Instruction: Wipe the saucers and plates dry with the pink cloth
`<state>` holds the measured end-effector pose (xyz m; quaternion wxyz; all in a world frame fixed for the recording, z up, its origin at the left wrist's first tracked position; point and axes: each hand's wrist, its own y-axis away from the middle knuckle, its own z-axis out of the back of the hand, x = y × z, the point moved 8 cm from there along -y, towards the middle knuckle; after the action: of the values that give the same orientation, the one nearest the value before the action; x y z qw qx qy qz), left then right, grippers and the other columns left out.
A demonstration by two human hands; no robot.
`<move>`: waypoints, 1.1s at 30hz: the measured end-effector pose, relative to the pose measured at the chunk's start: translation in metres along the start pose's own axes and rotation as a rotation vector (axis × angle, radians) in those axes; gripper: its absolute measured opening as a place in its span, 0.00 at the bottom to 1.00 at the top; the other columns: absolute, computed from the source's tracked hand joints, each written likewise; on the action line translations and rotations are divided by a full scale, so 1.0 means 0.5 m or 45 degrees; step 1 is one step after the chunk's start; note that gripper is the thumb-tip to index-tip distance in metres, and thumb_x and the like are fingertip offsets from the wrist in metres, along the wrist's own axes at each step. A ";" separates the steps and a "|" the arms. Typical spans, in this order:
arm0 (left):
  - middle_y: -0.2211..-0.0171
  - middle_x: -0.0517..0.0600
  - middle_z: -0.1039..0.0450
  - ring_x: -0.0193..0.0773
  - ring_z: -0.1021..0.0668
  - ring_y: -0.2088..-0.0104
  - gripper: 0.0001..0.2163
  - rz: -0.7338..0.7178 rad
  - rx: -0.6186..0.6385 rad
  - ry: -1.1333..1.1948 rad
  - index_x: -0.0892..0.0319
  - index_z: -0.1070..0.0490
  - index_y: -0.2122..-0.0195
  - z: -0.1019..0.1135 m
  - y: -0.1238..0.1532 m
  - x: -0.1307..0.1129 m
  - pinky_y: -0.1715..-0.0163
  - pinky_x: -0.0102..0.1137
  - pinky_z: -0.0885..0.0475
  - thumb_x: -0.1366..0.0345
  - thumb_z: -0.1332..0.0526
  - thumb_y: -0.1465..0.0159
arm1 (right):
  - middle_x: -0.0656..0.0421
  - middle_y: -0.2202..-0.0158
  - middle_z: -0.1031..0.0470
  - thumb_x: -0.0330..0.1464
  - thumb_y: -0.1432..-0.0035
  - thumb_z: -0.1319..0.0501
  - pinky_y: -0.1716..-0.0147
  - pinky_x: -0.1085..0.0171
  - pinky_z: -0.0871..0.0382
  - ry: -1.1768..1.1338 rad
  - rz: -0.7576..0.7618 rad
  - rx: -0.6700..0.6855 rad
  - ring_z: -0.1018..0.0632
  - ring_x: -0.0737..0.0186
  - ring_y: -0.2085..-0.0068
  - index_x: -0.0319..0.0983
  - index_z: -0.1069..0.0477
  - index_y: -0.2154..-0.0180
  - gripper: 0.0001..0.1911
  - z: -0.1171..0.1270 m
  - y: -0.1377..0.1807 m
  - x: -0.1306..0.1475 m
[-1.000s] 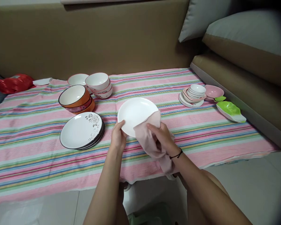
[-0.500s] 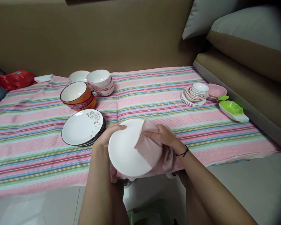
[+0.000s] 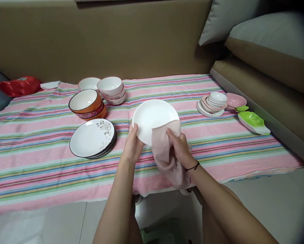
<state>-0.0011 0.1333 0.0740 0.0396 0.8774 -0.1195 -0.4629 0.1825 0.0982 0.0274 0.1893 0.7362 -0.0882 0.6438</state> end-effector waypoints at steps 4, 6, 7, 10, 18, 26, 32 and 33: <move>0.46 0.50 0.30 0.42 0.25 0.51 0.23 -0.171 -0.185 -0.091 0.52 0.32 0.48 0.025 -0.015 0.008 0.61 0.28 0.27 0.52 0.36 0.43 | 0.59 0.74 0.28 0.48 0.51 0.36 0.71 0.65 0.34 0.099 0.030 0.067 0.28 0.61 0.70 0.36 0.29 0.69 0.21 -0.013 0.002 0.003; 0.48 0.53 0.28 0.43 0.24 0.53 0.22 -0.204 -0.233 -0.131 0.56 0.30 0.51 0.043 -0.023 0.004 0.62 0.28 0.27 0.51 0.36 0.43 | 0.59 0.73 0.28 0.47 0.52 0.35 0.70 0.65 0.34 0.074 0.019 0.053 0.28 0.60 0.69 0.36 0.29 0.69 0.20 -0.006 -0.004 0.010; 0.50 0.54 0.27 0.44 0.23 0.54 0.22 -0.186 -0.237 -0.154 0.58 0.30 0.53 0.051 -0.026 0.003 0.63 0.28 0.27 0.51 0.36 0.44 | 0.58 0.72 0.28 0.47 0.53 0.34 0.70 0.65 0.34 0.049 0.013 0.048 0.27 0.60 0.68 0.36 0.29 0.69 0.20 -0.002 -0.009 0.014; 0.59 0.54 0.23 0.44 0.21 0.62 0.22 -0.021 -0.157 -0.245 0.61 0.29 0.55 0.064 -0.030 0.005 0.68 0.30 0.27 0.50 0.35 0.45 | 0.57 0.71 0.28 0.46 0.54 0.33 0.70 0.65 0.34 0.045 -0.004 0.072 0.28 0.59 0.67 0.36 0.29 0.69 0.20 0.010 -0.021 0.024; 0.71 0.53 0.22 0.39 0.23 0.76 0.17 0.429 0.267 -0.467 0.63 0.24 0.63 0.030 0.005 0.019 0.77 0.29 0.31 0.54 0.33 0.47 | 0.62 0.77 0.34 0.48 0.57 0.33 0.75 0.66 0.41 0.473 0.015 0.350 0.34 0.65 0.73 0.36 0.32 0.77 0.22 -0.015 -0.006 0.032; 0.74 0.49 0.26 0.33 0.28 0.79 0.12 0.476 0.402 -0.606 0.61 0.26 0.71 0.004 0.015 0.038 0.79 0.27 0.36 0.56 0.33 0.46 | 0.63 0.83 0.42 0.52 0.47 0.42 0.78 0.67 0.48 0.745 0.294 0.324 0.40 0.68 0.78 0.39 0.39 0.84 0.27 -0.044 0.007 0.048; 0.76 0.47 0.27 0.33 0.29 0.78 0.13 0.261 0.130 -0.452 0.60 0.27 0.70 0.016 0.005 0.041 0.78 0.27 0.36 0.54 0.34 0.46 | 0.54 0.67 0.25 0.36 0.36 0.53 0.65 0.61 0.34 0.958 0.635 0.070 0.26 0.57 0.65 0.37 0.28 0.64 0.17 -0.041 0.015 0.075; 0.76 0.46 0.28 0.33 0.29 0.78 0.13 0.212 0.086 -0.416 0.60 0.27 0.70 0.018 0.003 0.043 0.78 0.26 0.36 0.54 0.35 0.46 | 0.51 0.56 0.26 0.32 0.36 0.54 0.56 0.58 0.34 0.997 0.723 0.097 0.27 0.53 0.55 0.37 0.29 0.56 0.17 -0.053 0.021 0.077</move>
<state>0.0030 0.1269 0.0519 0.0283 0.7784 -0.2120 -0.5902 0.1600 0.1033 0.0694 -0.0021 0.3918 -0.1842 0.9014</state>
